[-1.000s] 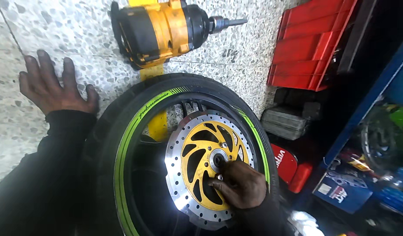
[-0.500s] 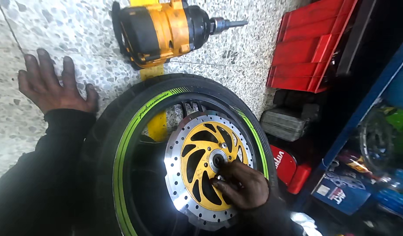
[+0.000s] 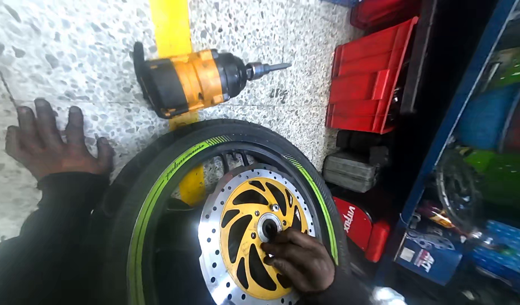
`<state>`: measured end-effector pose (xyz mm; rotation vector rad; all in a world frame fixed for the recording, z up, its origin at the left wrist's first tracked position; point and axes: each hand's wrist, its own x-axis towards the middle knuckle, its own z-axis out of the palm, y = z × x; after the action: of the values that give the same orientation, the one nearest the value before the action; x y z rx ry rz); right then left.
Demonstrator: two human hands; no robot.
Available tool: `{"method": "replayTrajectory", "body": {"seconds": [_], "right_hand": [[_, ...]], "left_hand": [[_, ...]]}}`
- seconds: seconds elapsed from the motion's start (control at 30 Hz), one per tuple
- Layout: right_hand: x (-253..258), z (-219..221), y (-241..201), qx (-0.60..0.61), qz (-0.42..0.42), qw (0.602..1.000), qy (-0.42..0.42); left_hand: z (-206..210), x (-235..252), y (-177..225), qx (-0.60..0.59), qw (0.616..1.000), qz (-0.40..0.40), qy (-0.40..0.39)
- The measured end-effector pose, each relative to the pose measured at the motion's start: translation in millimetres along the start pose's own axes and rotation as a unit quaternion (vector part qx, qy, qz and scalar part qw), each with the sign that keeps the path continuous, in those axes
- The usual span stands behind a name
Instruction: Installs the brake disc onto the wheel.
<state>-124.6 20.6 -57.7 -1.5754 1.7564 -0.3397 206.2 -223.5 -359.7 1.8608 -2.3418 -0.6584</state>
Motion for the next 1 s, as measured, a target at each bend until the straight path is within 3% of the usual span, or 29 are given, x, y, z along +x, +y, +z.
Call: {"method": "replayTrajectory", "body": {"seconds": [0.1,0.2,0.27,0.33,0.47,0.57,0.67,0.73,0.83,0.93,1.0], "right_hand": [[3.5,11.0,1.1,-0.076,0.017,0.994,0.082],[2.4,6.7,-4.5,-0.093,0.031,0.995,0.029],[2.2,2.1,-2.5,-0.066,-0.007,0.998,-0.014],[6.5,3.5,1.3,-0.064,-0.034,0.997,0.012],[66.2,-40.0,12.3,-0.072,-0.006,0.995,0.072],[160.3,-85.0,63.2,-0.129,0.082,0.978,0.143],[262.9,-89.0,146.7,-0.211,0.266,0.941,-0.002],[305.8,-71.4,198.1,-0.239,0.326,0.909,-0.097],[324.7,-44.1,237.7,-0.261,0.34,0.898,-0.092],[315.6,-39.7,210.4,-0.233,0.284,0.927,-0.079],[285.4,-48.1,156.2,-0.192,0.2,0.958,-0.066]], "left_hand": [[13.1,-1.3,-8.6,-0.001,1.0,0.001,0.028],[17.4,-1.5,-11.4,-0.003,1.0,-0.005,0.03],[17.4,-2.0,-11.9,-0.005,0.999,-0.003,0.033],[11.9,-2.7,-8.5,-0.008,1.0,-0.004,0.021],[18.2,-1.9,-14.2,-0.01,0.999,0.006,0.041],[16.3,-2.2,-14.5,0.002,0.999,0.014,0.051],[5.9,-1.5,-6.2,0.004,1.0,0.007,0.028],[7.7,-1.9,-6.5,0.012,0.999,0.002,0.032],[6.5,-2.9,-4.9,0.022,0.999,0.002,0.042],[0.8,-3.0,-0.3,0.023,0.999,0.001,0.034],[0.6,-1.4,1.3,0.015,0.999,0.006,0.035]]}}
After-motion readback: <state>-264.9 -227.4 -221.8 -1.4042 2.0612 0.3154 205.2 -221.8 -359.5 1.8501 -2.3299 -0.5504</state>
